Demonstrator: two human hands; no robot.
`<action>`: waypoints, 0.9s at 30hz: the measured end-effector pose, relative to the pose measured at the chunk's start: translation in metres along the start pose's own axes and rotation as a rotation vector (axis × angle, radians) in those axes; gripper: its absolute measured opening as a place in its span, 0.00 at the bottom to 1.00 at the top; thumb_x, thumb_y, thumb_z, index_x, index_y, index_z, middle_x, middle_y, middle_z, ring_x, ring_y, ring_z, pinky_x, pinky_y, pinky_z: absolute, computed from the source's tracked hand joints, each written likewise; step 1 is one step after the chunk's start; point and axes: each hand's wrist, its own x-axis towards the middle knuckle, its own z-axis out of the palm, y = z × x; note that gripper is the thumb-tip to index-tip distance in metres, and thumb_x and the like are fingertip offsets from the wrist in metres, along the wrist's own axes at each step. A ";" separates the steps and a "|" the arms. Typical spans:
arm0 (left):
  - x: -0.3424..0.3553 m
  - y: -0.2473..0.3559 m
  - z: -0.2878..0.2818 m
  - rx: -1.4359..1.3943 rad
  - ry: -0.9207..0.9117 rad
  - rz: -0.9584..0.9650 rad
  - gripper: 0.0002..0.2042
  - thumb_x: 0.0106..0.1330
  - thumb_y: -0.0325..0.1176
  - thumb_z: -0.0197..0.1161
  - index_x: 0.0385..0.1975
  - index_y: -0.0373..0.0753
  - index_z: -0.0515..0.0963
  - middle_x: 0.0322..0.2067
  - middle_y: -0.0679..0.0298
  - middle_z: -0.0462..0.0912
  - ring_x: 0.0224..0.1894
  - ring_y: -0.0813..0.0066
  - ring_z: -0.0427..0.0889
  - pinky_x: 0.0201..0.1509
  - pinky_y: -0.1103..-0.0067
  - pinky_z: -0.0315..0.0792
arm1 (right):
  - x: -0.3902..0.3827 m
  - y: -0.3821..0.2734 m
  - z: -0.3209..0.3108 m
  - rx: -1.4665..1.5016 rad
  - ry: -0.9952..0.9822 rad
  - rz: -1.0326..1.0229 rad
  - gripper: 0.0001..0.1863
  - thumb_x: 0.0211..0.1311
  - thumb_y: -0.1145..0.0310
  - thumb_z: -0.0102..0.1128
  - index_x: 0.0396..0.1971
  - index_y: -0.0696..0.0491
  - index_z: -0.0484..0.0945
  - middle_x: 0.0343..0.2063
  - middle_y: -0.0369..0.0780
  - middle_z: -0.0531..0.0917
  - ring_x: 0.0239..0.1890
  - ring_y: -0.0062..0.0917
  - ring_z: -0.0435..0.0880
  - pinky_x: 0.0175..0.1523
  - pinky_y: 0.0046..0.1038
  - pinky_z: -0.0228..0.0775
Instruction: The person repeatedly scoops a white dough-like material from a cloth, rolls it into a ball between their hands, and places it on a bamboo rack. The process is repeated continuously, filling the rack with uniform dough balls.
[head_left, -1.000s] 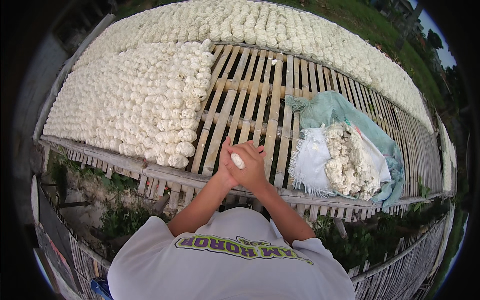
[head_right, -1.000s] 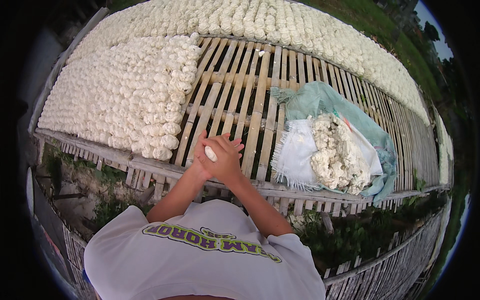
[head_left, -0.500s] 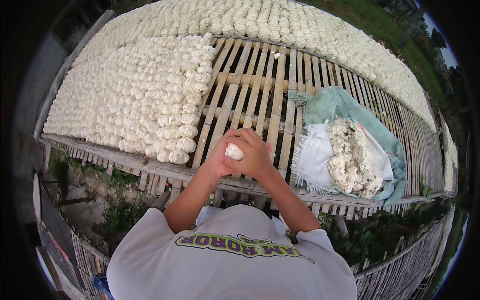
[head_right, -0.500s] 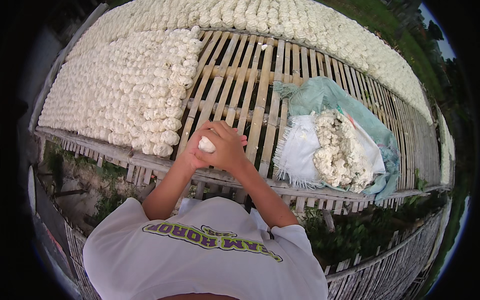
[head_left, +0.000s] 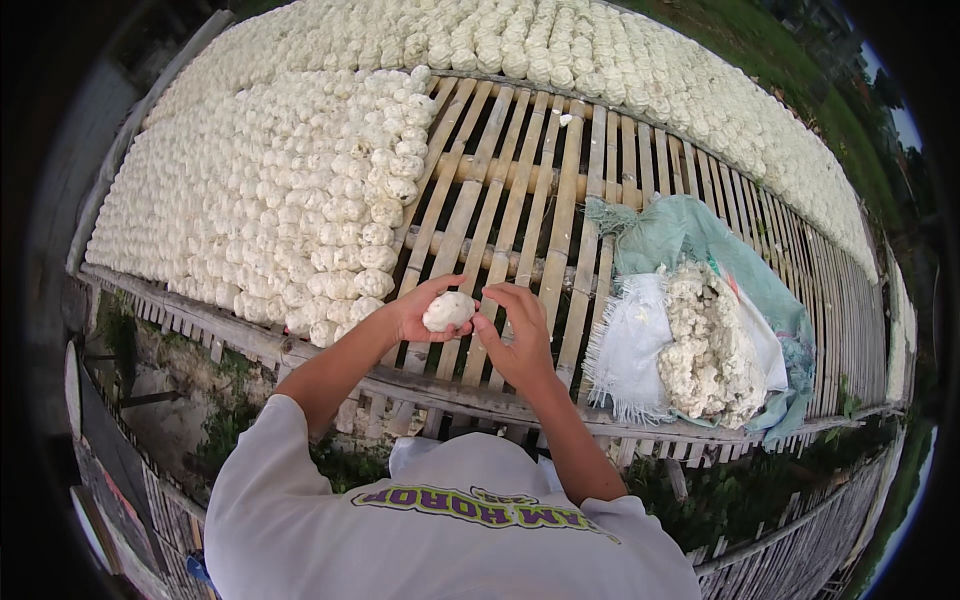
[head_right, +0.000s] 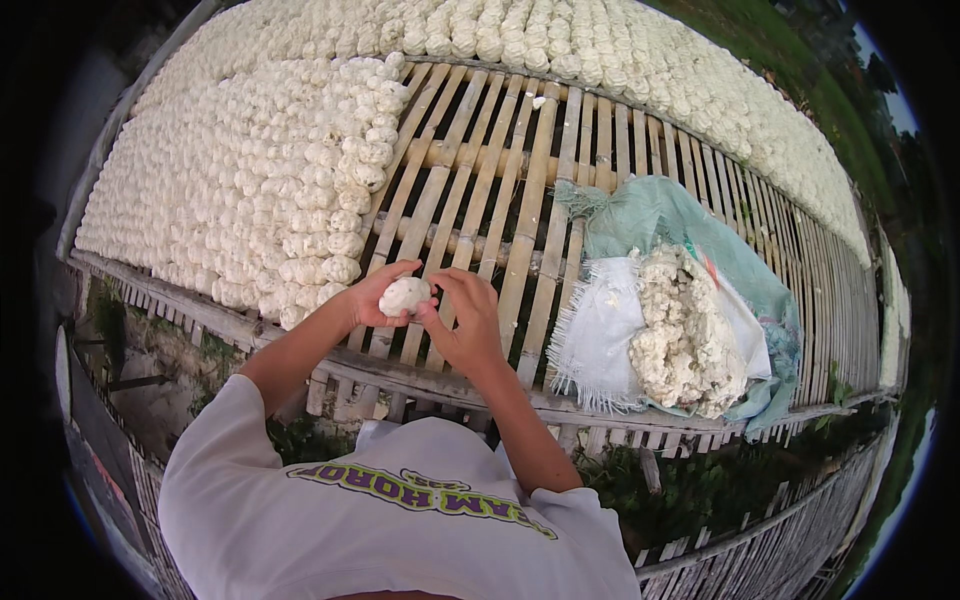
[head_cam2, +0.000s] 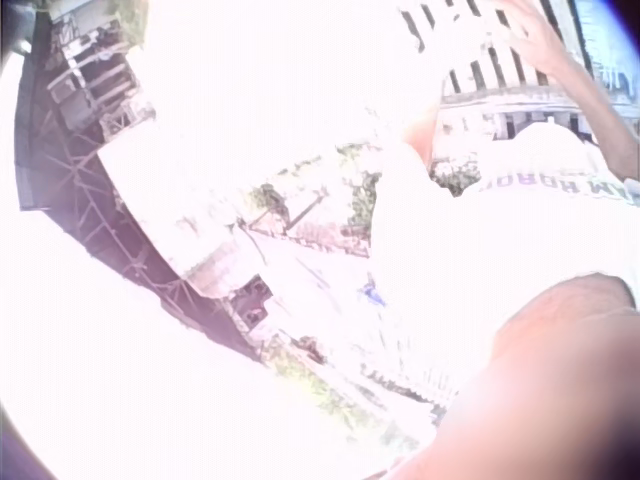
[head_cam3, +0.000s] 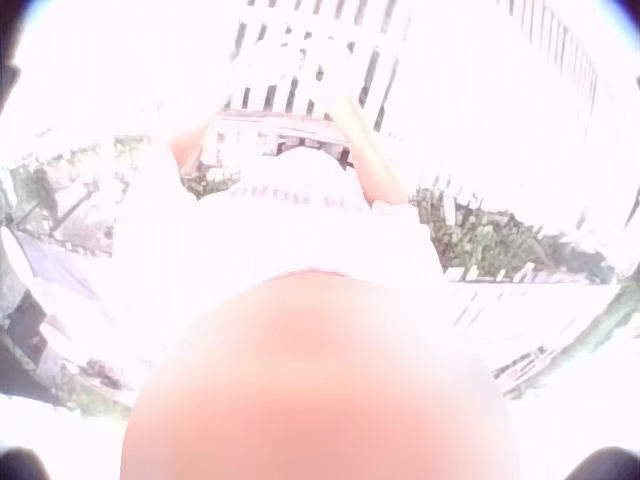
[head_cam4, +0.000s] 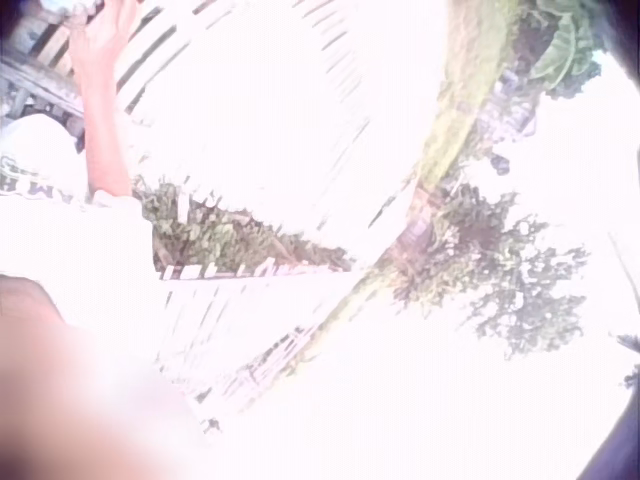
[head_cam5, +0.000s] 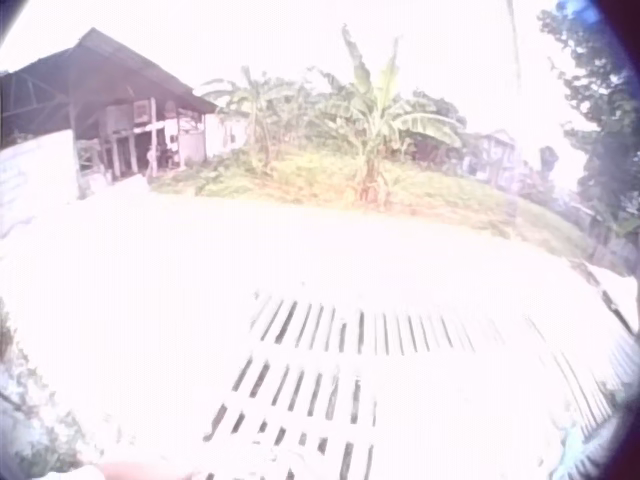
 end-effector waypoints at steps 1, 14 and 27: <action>0.002 0.018 -0.008 0.038 0.024 0.011 0.24 0.75 0.57 0.61 0.53 0.40 0.81 0.43 0.61 0.89 0.37 0.70 0.89 0.31 0.80 0.82 | -0.013 0.009 -0.004 0.077 0.030 0.161 0.16 0.68 0.68 0.68 0.52 0.58 0.82 0.50 0.45 0.84 0.53 0.42 0.83 0.61 0.40 0.73; 0.054 0.434 -0.023 1.417 0.588 0.426 0.19 0.59 0.48 0.77 0.44 0.42 0.88 0.45 0.60 0.88 0.43 0.64 0.87 0.40 0.70 0.86 | -0.150 0.077 -0.041 -0.473 0.026 0.449 0.06 0.55 0.73 0.69 0.28 0.51 0.78 0.28 0.37 0.80 0.36 0.35 0.80 0.55 0.43 0.62; 0.178 0.613 -0.092 2.505 0.893 0.439 0.18 0.52 0.41 0.78 0.44 0.52 0.88 0.43 0.62 0.89 0.50 0.58 0.88 0.52 0.63 0.83 | -0.191 0.084 -0.032 -0.273 -0.070 0.797 0.08 0.59 0.72 0.70 0.37 0.54 0.83 0.39 0.47 0.85 0.43 0.48 0.83 0.52 0.49 0.73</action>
